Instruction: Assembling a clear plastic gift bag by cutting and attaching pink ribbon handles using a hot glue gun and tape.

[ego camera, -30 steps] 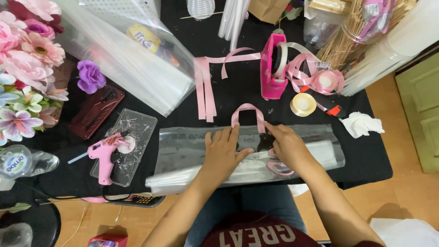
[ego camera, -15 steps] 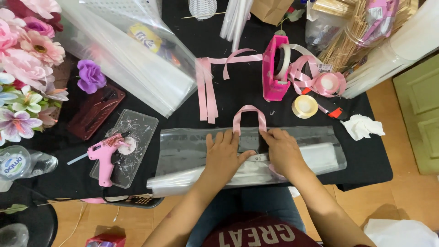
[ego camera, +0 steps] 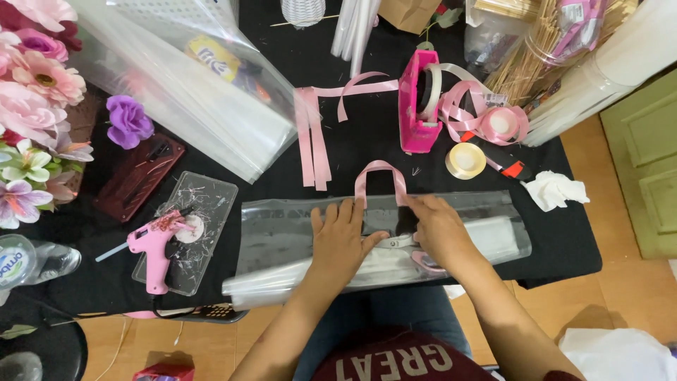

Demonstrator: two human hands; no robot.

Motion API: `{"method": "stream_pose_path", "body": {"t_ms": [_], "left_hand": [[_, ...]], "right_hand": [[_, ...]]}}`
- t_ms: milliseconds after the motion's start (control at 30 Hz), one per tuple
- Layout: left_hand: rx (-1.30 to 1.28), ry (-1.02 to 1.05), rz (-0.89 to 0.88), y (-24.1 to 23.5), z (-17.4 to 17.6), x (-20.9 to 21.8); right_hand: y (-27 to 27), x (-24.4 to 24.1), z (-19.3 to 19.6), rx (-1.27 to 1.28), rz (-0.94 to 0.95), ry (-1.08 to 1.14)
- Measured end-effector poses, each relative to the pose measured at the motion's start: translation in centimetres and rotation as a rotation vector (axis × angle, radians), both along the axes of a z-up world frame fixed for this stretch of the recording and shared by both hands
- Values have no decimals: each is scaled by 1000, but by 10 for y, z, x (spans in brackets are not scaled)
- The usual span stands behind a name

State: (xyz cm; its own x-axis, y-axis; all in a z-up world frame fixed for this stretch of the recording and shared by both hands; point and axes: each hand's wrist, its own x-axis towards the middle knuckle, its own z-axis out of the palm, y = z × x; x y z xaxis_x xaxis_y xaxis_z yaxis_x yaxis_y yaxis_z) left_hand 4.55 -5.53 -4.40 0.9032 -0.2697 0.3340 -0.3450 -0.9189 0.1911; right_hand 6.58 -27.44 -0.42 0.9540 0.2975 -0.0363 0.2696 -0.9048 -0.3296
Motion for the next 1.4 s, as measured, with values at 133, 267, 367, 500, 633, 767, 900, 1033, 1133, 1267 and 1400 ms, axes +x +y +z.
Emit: {"method": "stream_pose_path", "body": {"t_ms": [133, 267, 367, 500, 633, 767, 900, 1033, 1133, 1267, 1400], "left_hand": [[-57, 21, -11, -1, 2, -2], [3, 23, 8, -4, -3, -1], [-9, 53, 9, -3, -2, -4], [-46, 105, 18, -3, 4, -6], [-163, 111, -8, 9, 26, -18], [-276, -177, 20, 33, 74, -46], [-412, -340, 136, 62, 68, -71], [-511, -409, 193, 84, 40, -89], [-491, -514, 260, 99, 31, -97], [-546, -543, 222, 123, 33, -106], [-558, -526, 103, 146, 34, -114]], "right_hand": [[-1, -1, 3, 104, -50, 15], [-6, 8, -24, -215, 19, 4], [3, 4, 5, -210, 6, 57], [-2, 9, -17, -270, 16, 67], [-10, -6, 9, 288, 56, -134], [-41, -26, 12, 693, -366, -209], [-57, -57, 29, 819, -581, -130], [-78, -76, -9, 971, -576, -243], [-90, -87, -31, 1105, -631, -274], [-83, -104, -41, 1347, -610, -311], [-58, -131, -48, 1409, -638, -322]]}}
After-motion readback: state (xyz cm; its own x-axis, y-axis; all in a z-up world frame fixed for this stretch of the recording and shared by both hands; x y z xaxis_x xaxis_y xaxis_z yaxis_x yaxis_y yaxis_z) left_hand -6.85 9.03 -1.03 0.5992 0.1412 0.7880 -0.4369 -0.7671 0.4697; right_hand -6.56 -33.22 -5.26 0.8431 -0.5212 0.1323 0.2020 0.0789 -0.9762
